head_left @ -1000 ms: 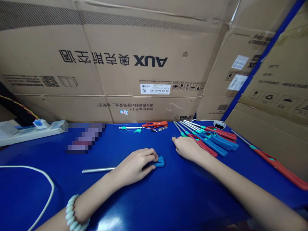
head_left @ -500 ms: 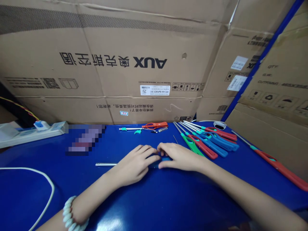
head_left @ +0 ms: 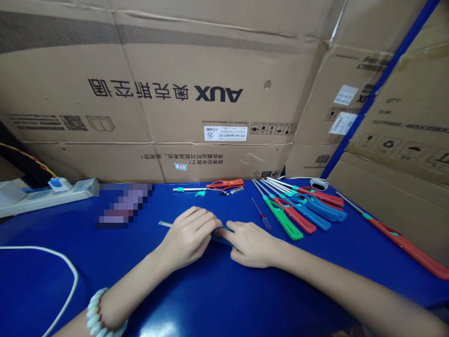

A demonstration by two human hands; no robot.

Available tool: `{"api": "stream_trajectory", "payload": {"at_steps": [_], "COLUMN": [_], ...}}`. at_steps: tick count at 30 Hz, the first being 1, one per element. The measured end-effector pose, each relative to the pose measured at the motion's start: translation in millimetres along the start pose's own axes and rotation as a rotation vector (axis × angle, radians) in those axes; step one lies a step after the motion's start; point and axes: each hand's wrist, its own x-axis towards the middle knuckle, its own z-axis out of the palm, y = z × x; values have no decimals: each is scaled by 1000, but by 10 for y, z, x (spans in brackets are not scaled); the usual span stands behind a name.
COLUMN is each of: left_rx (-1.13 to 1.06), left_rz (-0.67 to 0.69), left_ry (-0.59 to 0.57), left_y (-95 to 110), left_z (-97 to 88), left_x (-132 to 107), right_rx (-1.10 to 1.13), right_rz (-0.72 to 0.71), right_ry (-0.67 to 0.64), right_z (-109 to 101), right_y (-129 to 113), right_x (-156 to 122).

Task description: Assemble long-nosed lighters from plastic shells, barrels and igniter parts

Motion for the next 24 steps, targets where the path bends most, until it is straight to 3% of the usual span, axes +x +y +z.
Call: {"api": "stream_trajectory", "payload": {"at_steps": [6,11,14,18,24], "left_rx": [-7,-92,-101,-90,-71], "left_rz": [18,148,214,265,255], "left_ry": [22,-137,-199,-289,-313], "left_y": [-33,136,281,369,356], "left_z": [39,128,203,268,269], "left_x": [-46,-46,-42,-59,-66], "right_rx": [281,573,615,675,744], "right_rz": [96,132,193,175,179], "right_ry": [135,271,403,415,433], "right_z": [62,192,252,275,271], "right_y": [95,158,168,173,181], "right_x": [7,20,-1,-29,-16]}}
